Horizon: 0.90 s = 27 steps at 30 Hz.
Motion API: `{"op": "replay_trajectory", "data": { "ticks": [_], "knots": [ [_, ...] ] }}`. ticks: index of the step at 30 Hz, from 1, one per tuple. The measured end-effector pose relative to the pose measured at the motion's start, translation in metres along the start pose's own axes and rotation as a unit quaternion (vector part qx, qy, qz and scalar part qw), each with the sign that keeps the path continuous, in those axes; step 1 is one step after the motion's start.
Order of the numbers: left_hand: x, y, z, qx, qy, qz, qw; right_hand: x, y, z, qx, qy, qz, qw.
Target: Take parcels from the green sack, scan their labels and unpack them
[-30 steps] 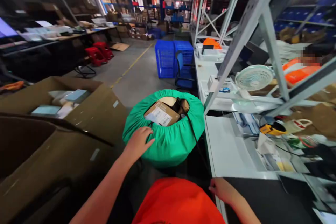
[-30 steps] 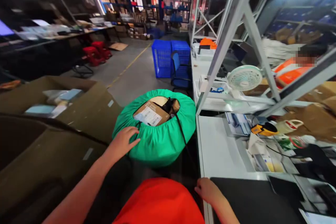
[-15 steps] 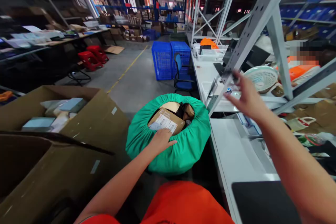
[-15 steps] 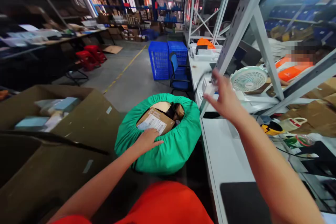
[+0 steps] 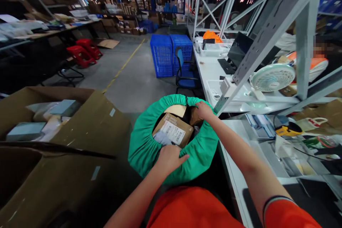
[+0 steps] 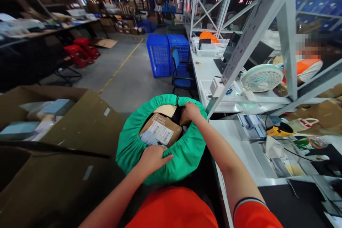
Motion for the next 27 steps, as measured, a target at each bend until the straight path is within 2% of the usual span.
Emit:
{"op": "replay_trajectory", "data": {
  "ticks": [7, 14, 20, 23, 27],
  "knots": [
    [-0.011, 0.005, 0.0, 0.027, -0.05, 0.067, 0.996, 0.076, 0.007, -0.004, -0.033, -0.008, -0.032, 0.999],
    [-0.029, 0.007, 0.003, 0.039, -0.087, 0.056, 0.994, 0.131, -0.007, -0.031, -0.007, -0.009, -0.041, 0.999],
    [-0.033, 0.008, 0.0, 0.044, -0.09, 0.059, 0.993, 0.158, 0.007, -0.062, 0.09, 0.031, -0.027, 0.995],
    [-0.041, 0.005, -0.008, 0.042, -0.075, 0.029, 0.996, 0.165, 0.015, -0.071, 0.123, 0.064, -0.017, 0.99],
    [-0.068, 0.006, -0.02, 0.036, -0.052, -0.021, 0.998, 0.166, 0.015, -0.074, 0.142, 0.121, -0.05, 0.981]
  ]
}}
Point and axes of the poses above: each hand's wrist, its own x-axis towards the middle knuckle, its own y-axis out of the palm, z = x × y, the point moved 10 cm from there along x, towards the middle knuckle, and after that the axes turned 7 degrees about z, right-handed, at the moved point
